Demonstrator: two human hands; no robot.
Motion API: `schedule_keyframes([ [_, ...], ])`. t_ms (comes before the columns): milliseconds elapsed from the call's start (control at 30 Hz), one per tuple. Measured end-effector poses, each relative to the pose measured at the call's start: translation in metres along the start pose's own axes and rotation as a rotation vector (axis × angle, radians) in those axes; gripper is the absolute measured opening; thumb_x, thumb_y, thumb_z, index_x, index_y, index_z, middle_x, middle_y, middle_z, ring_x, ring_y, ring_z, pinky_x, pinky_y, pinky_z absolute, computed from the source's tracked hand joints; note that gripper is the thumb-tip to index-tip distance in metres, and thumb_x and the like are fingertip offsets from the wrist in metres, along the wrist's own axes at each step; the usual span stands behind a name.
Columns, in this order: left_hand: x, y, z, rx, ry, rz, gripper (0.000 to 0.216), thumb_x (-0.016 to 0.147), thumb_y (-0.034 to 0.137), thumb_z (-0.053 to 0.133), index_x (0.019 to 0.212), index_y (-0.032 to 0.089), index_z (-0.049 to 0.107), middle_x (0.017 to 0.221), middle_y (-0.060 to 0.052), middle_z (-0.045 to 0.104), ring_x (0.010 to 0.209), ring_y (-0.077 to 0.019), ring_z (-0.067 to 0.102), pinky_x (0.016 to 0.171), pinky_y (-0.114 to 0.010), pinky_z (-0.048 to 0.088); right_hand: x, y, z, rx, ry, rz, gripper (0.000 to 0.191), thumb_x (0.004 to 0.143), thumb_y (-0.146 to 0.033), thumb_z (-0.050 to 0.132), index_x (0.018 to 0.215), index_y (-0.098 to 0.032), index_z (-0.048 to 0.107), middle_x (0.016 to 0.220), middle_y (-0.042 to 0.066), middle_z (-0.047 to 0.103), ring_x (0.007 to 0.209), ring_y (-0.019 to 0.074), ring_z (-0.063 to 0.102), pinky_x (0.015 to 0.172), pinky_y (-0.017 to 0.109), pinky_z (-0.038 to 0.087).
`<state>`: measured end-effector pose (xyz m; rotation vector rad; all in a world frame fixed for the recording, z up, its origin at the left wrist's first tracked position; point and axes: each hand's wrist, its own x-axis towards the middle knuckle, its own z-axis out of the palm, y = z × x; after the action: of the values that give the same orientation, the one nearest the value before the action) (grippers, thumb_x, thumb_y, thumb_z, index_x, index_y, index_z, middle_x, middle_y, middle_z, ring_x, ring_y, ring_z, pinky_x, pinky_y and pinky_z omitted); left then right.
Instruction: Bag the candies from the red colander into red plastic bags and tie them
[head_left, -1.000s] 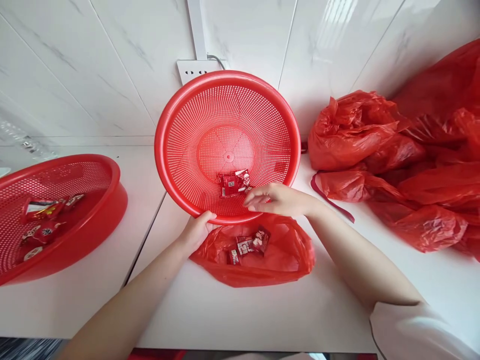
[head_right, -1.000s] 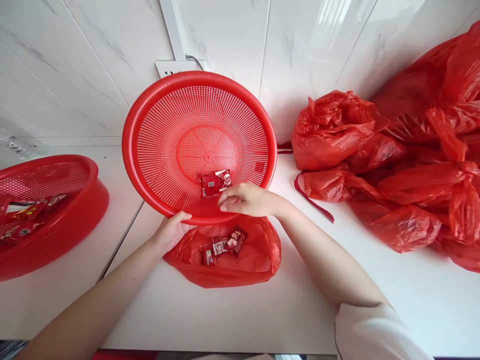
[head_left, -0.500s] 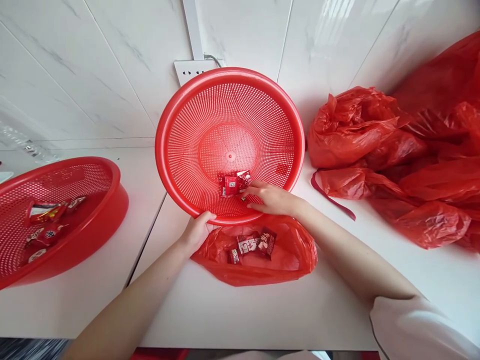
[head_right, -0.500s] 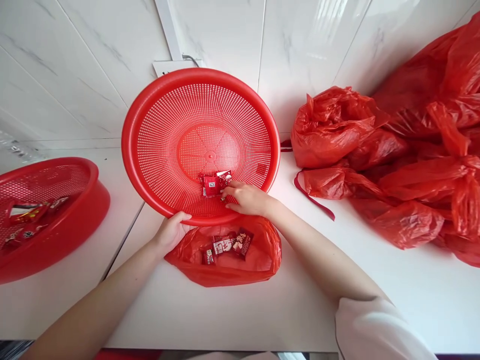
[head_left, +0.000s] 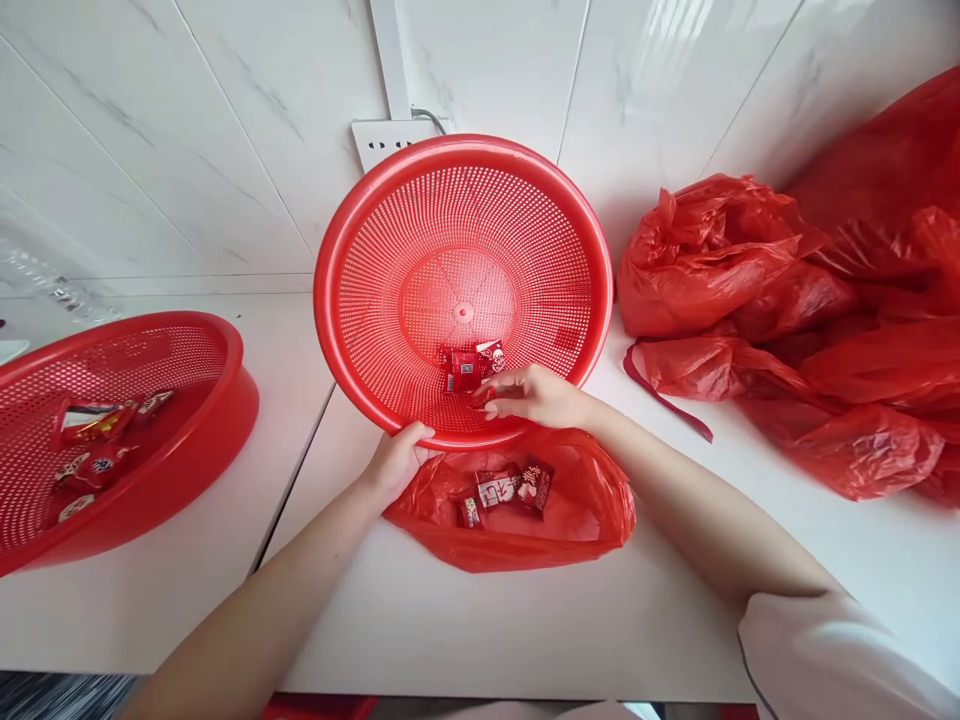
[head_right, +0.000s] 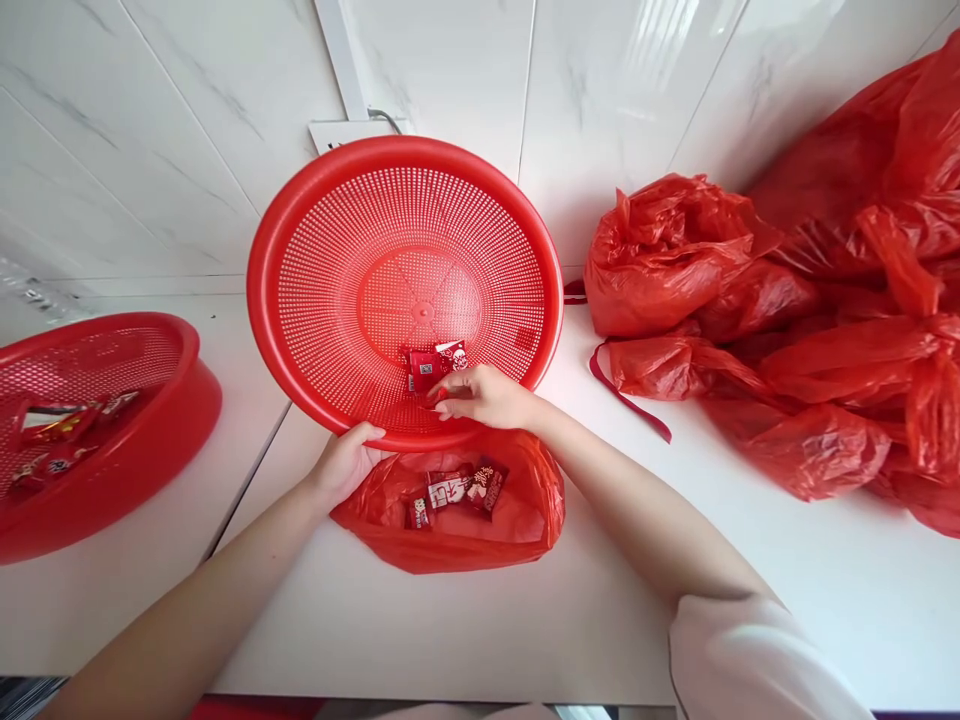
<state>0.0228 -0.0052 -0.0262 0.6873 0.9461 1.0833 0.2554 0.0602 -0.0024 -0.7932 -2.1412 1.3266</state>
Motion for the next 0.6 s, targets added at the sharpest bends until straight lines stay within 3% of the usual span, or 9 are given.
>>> schedule_keyframes([
  [100, 0.0, 0.0, 0.0, -0.016, -0.014, -0.024, 0.014, 0.068, 0.015, 0.059, 0.08, 0.011, 0.065, 0.094, -0.009, 0.072, 0.103, -0.0299, 0.065, 0.094, -0.047, 0.05, -0.002, -0.008, -0.001, 0.344, -0.037, 0.14, 0.034, 0.084, -0.038, 0.066, 0.106, -0.014, 0.061, 0.089, 0.007, 0.072, 0.08, 0.0185, 0.073, 0.07, 0.03, 0.06],
  [233, 0.0, 0.0, -0.001, -0.029, -0.041, -0.071, 0.026, 0.07, 0.017, 0.058, 0.092, 0.01, 0.068, 0.096, -0.01, 0.072, 0.102, -0.0302, 0.066, 0.094, -0.049, 0.05, -0.003, -0.012, 0.0, 0.436, -0.045, 0.206, 0.036, 0.082, -0.038, 0.069, 0.106, -0.015, 0.056, 0.084, 0.003, 0.07, 0.071, 0.0157, 0.072, 0.06, 0.023, 0.059],
  [433, 0.0, 0.0, -0.002, -0.012, -0.047, -0.055, 0.033, 0.07, 0.017, 0.057, 0.1, 0.009, 0.068, 0.097, -0.011, 0.073, 0.101, -0.0301, 0.067, 0.094, -0.048, 0.05, -0.003, -0.01, 0.0, 0.379, -0.047, 0.168, 0.032, 0.084, -0.037, 0.066, 0.104, -0.015, 0.055, 0.083, 0.002, 0.067, 0.072, 0.0145, 0.071, 0.065, 0.025, 0.057],
  [600, -0.001, 0.001, 0.0, 0.02, -0.046, -0.11, 0.029, 0.07, 0.02, 0.057, 0.094, 0.008, 0.069, 0.093, -0.014, 0.073, 0.098, -0.0339, 0.067, 0.092, -0.051, 0.05, -0.011, -0.033, -0.004, 0.037, -0.256, -0.017, 0.025, 0.084, -0.037, 0.066, 0.096, -0.015, 0.067, 0.094, 0.006, 0.072, 0.085, 0.0157, 0.069, 0.078, 0.029, 0.054],
])
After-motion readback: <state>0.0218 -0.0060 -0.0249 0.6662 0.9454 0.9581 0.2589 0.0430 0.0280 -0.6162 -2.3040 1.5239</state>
